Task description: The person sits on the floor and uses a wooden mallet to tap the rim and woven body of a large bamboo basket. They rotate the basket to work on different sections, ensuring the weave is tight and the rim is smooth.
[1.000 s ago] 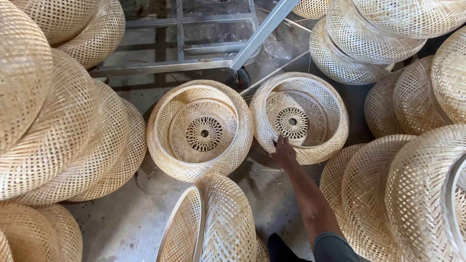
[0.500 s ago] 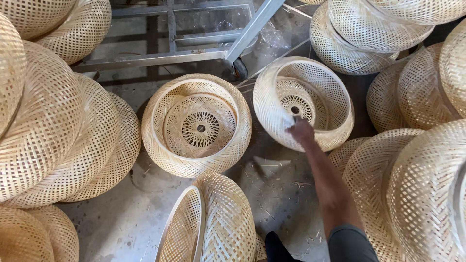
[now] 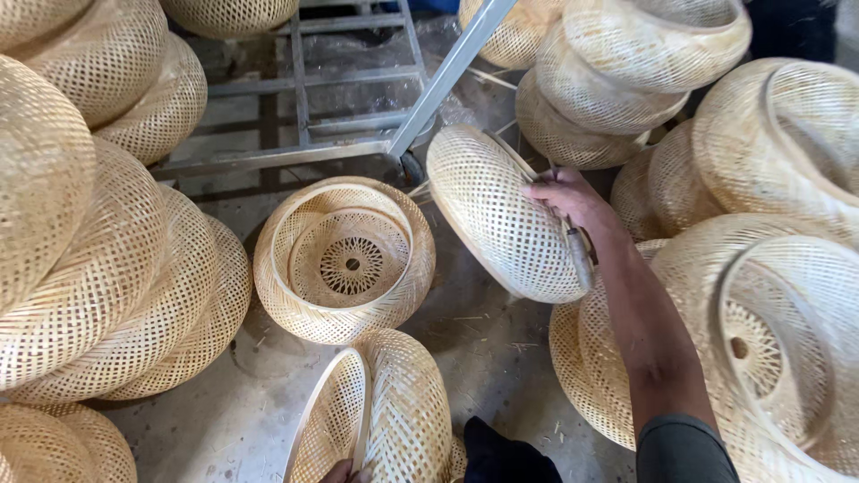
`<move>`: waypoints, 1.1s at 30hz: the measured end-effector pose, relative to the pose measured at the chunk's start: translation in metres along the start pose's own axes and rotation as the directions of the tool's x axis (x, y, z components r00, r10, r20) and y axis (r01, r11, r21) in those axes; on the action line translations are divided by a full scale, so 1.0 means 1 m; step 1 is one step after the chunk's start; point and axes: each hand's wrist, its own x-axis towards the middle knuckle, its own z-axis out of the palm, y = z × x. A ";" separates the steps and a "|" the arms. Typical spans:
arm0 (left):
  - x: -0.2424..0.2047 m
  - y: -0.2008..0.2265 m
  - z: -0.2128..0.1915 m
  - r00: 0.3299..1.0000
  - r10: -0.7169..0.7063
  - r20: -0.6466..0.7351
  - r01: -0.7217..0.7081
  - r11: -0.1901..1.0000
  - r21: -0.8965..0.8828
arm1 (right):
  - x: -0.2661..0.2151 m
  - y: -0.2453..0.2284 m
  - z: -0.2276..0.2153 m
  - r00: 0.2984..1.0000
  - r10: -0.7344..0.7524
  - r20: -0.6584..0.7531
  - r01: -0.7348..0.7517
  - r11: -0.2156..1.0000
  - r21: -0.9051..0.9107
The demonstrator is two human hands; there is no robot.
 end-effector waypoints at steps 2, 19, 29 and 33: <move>-0.005 0.019 0.001 0.979 0.181 -0.091 -0.181 0.983 -0.002 | -0.035 -0.040 -0.006 0.999 0.046 -0.029 -0.044 0.997 0.065; -0.065 0.104 -0.017 0.969 0.248 -0.021 -0.244 0.929 -0.278 | -0.358 -0.105 -0.290 0.923 -0.229 -0.309 0.033 0.848 -0.529; -0.095 0.122 -0.021 0.980 0.191 -0.062 -0.200 0.957 -0.211 | -0.552 -0.040 -0.269 0.764 -0.405 -0.502 0.184 0.883 -0.432; -0.105 0.138 -0.019 0.985 0.160 -0.065 -0.171 0.957 -0.235 | -0.628 0.035 -0.316 0.724 -0.025 -0.689 -0.084 0.989 -0.124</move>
